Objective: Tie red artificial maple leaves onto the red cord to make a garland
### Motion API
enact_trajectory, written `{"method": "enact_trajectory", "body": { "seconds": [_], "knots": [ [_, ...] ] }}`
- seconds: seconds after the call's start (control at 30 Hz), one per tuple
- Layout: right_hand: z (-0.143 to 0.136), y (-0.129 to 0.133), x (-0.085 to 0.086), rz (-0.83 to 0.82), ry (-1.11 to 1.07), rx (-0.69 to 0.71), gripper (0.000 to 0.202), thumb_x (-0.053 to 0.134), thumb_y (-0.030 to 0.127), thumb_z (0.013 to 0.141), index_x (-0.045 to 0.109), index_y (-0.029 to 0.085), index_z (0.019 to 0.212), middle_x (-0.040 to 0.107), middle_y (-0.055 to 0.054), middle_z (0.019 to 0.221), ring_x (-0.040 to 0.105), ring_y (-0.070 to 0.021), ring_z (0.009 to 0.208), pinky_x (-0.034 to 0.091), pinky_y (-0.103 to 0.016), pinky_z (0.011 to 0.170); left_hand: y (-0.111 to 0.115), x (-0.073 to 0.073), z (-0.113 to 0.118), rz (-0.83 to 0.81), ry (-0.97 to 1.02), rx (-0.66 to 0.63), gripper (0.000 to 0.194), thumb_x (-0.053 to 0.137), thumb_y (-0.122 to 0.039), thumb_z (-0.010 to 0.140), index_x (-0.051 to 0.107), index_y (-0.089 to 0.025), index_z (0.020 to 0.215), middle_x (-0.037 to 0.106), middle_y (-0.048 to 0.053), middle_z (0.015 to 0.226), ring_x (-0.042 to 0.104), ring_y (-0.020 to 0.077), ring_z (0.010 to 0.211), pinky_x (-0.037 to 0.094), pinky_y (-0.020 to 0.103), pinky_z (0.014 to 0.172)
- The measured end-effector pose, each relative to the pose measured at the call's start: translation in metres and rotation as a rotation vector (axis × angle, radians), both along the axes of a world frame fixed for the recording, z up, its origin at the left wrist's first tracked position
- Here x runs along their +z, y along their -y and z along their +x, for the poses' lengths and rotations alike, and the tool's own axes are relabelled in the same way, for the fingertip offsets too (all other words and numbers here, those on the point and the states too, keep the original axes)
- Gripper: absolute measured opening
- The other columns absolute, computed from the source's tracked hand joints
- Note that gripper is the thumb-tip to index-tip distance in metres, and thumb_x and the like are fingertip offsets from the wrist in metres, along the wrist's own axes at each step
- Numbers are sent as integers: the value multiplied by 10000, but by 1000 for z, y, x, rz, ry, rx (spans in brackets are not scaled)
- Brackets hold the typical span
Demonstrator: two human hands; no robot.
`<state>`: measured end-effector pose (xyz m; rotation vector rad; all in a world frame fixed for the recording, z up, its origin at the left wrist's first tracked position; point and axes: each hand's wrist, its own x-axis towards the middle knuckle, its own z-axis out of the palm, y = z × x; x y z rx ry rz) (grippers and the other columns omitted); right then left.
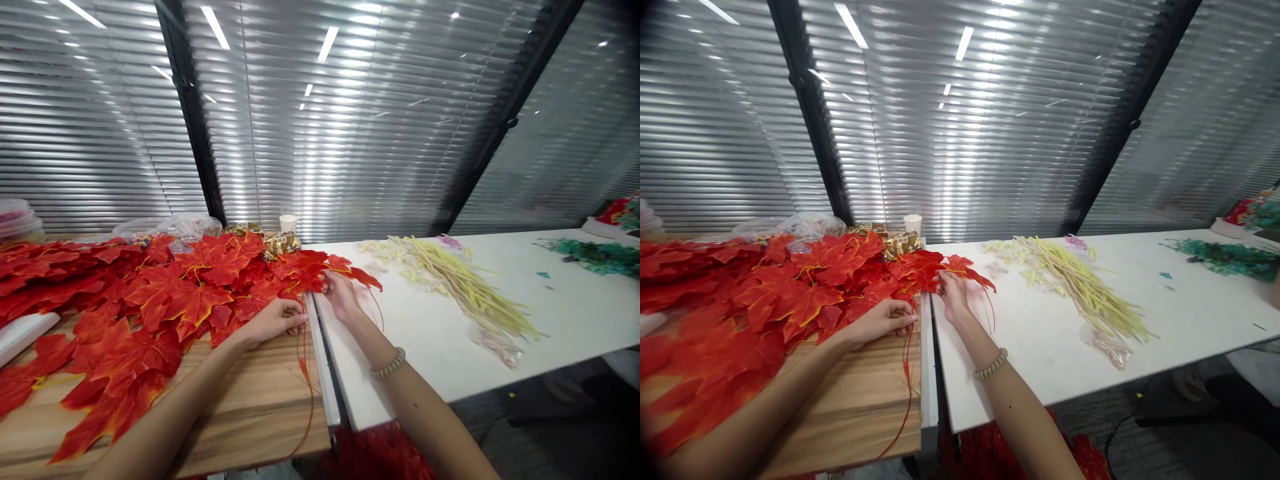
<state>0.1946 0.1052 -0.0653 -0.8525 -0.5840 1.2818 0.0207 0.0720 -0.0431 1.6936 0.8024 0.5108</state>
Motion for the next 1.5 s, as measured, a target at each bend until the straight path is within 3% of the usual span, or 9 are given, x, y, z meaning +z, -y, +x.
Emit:
{"method": "enact_trajectory", "body": {
  "seconds": [1.5],
  "knots": [
    [-9,11,7,33,174,98,159,672,268,603,596,176,709,600,11,624,513,-93,560,361,-214,534,-3,-3,0,70,-61,-23,321,534,-450,761,572,-132,735,598,26,703,544,128,645,410,226,586]
  ]
}}
